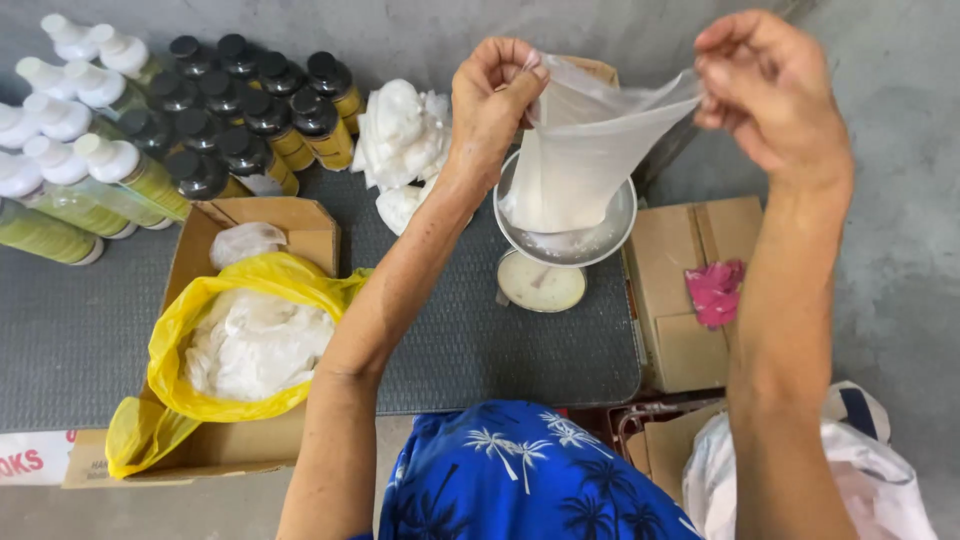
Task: Scoop white powder from a sack, weigh it on a scale, and put it into plastic bags.
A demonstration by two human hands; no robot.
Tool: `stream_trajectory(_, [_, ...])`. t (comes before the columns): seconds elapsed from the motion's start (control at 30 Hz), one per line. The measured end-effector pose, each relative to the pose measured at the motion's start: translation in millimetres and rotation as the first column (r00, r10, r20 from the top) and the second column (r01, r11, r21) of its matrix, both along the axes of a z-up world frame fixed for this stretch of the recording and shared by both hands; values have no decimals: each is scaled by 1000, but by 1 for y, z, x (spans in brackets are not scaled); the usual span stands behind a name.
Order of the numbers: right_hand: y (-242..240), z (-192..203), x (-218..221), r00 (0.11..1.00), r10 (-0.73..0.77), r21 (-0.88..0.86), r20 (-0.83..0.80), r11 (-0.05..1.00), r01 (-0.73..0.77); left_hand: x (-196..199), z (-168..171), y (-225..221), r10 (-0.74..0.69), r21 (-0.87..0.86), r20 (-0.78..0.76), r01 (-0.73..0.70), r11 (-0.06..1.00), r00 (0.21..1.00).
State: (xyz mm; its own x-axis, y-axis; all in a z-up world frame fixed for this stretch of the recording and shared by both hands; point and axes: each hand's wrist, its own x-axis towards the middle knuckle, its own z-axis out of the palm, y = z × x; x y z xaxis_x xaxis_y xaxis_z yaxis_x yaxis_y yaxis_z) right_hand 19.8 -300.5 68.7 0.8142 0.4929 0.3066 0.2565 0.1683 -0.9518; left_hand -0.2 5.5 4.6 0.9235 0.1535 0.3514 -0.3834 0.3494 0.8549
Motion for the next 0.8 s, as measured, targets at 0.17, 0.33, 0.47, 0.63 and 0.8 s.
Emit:
stream_trajectory(0.17, [9, -74, 1, 991, 96, -325, 89, 944, -62, 6, -9, 12, -50, -157, -71, 38, 987, 996])
stream_trajectory(0.33, [69, -149, 18, 982, 78, -714, 173, 697, 70, 15, -5, -12, -198, -333, -201, 123, 935, 959])
stream_trajectory(0.47, [96, -191, 39, 993, 52, -670, 105, 741, 32, 19, -15, -42, -366, -317, -100, 319, 893, 925])
stream_trajectory(0.63, [104, -193, 41, 982, -149, -189, -117, 974, 125, 3, -29, -7, -304, 226, 84, 279, 933, 949])
stream_trajectory(0.8, [70, -178, 46, 997, -55, -180, 52, 982, 64, 23, -105, 19, -315, 761, -28, 224, 609, 949])
